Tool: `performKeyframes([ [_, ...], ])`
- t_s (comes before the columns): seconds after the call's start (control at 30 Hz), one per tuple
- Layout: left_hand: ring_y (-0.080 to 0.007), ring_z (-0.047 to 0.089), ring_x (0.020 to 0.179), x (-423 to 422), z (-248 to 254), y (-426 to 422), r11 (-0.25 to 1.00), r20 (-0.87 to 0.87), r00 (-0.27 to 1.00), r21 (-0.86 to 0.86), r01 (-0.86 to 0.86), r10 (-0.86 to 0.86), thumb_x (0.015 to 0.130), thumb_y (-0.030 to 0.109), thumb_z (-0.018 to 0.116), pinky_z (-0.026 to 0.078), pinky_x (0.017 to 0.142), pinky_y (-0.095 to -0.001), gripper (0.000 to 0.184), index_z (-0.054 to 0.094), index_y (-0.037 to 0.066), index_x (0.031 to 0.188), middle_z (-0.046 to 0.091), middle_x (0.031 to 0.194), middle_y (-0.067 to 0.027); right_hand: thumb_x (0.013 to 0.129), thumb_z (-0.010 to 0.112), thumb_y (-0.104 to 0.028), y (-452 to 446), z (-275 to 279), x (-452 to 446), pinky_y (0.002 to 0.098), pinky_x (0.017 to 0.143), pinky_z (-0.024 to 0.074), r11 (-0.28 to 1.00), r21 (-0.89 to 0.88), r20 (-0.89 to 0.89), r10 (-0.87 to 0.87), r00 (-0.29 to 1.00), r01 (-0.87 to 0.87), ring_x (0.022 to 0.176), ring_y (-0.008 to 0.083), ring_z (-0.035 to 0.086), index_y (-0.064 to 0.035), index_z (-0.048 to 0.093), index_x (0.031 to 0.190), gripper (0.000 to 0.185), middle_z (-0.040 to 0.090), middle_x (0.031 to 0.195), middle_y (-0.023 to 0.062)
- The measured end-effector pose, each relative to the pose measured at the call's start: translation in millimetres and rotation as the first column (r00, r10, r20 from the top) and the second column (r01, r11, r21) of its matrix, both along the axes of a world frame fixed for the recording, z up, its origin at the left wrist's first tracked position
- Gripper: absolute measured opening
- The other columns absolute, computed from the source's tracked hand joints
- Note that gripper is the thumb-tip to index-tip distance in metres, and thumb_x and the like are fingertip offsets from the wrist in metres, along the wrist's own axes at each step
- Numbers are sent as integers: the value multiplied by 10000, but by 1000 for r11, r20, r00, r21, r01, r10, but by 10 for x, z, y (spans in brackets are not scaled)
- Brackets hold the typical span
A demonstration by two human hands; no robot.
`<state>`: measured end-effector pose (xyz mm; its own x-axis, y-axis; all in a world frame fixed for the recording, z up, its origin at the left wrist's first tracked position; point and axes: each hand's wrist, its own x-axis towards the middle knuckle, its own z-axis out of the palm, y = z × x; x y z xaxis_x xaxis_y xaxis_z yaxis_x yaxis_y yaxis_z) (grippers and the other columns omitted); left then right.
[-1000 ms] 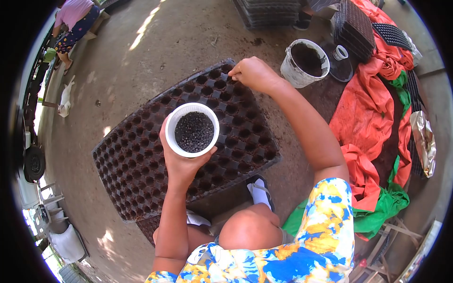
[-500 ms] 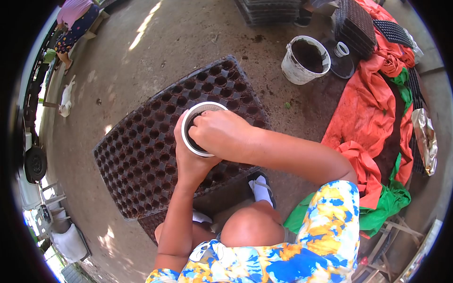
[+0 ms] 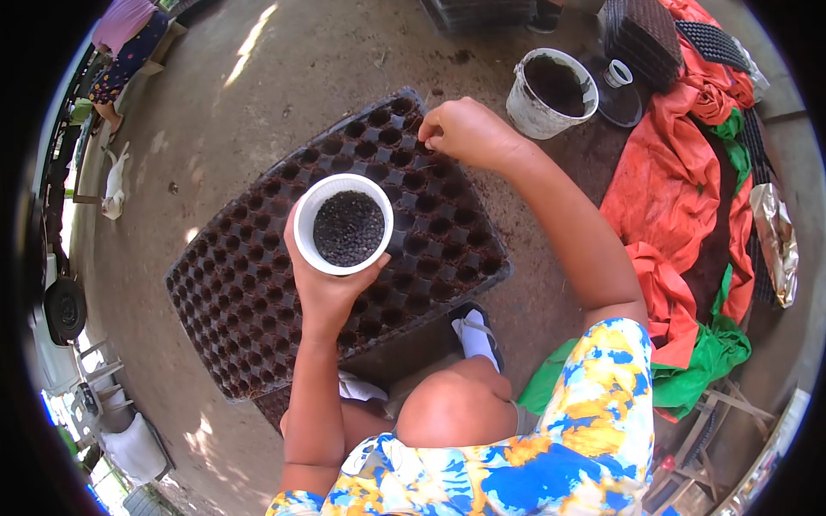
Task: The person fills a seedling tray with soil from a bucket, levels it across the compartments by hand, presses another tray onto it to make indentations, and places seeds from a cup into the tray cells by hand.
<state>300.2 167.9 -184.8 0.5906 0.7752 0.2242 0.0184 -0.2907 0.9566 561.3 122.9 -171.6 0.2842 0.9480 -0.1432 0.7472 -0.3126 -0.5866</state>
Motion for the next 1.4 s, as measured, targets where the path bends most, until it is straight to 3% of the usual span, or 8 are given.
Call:
performKeyframes([
  [0.47,-229,503,1171,19,-16,-28,1000,-6,1000,11,24,-24,538,67,879,386,1013,-354,1014,287,-5,1358,489,1267,-143,781,674,-73,-118,125,-102,311,716,514,1000,-23,-30,6,1000,-6,771,216,672,-2,677,899,138,692,814,122],
  [0.57,-238,495,1182,29,-20,-36,999,-21,999,5,49,-49,541,91,883,375,1022,-352,1010,294,-9,1355,489,1267,-147,775,685,-92,-192,293,-300,318,704,517,959,282,-39,-30,999,40,741,229,666,-9,683,870,126,683,807,118],
  [0.63,-247,488,1191,47,-34,-70,997,-57,996,38,68,-66,540,108,886,366,1030,-354,1013,296,-12,1354,487,1272,-152,759,676,-82,-241,453,-581,336,705,524,870,432,76,229,970,-239,780,235,657,-23,686,875,130,664,826,114],
  [0.7,-285,468,1221,70,-13,-132,996,-127,990,42,73,-67,554,160,885,350,1049,-375,1013,292,-13,1358,462,1312,-174,743,661,-73,-283,448,-911,363,706,530,866,233,244,389,888,-443,825,248,642,-29,667,859,125,638,835,110],
  [0.8,-303,445,1246,82,58,-166,992,-154,982,37,119,-112,552,187,888,348,1050,-381,1024,287,-3,1359,437,1334,-193,732,644,-69,-263,301,-1155,386,687,526,845,214,350,402,846,-490,816,274,633,-41,620,808,84,629,851,114],
  [1.03,-235,520,1148,62,-39,-106,998,-20,998,41,56,-55,534,87,885,407,986,-342,1005,301,2,1347,497,1258,-149,754,675,-48,-207,494,-644,308,643,516,892,422,-81,211,974,-158,704,223,654,-17,678,873,124,669,803,112],
  [1.2,-227,517,1155,5,-5,-34,999,9,999,20,36,-36,526,62,880,403,998,-345,1014,298,5,1354,495,1266,-138,789,626,-77,-306,92,-178,340,777,521,1000,12,-1,19,1000,-19,848,287,668,-30,691,977,204,689,906,147],
  [1.4,-228,516,1159,8,14,-28,999,-18,999,13,35,-35,527,53,877,403,1003,-350,1015,296,8,1357,496,1267,-134,800,610,-62,-325,70,-163,336,782,523,997,24,-87,-67,994,69,856,268,674,-25,692,992,211,692,923,148],
])
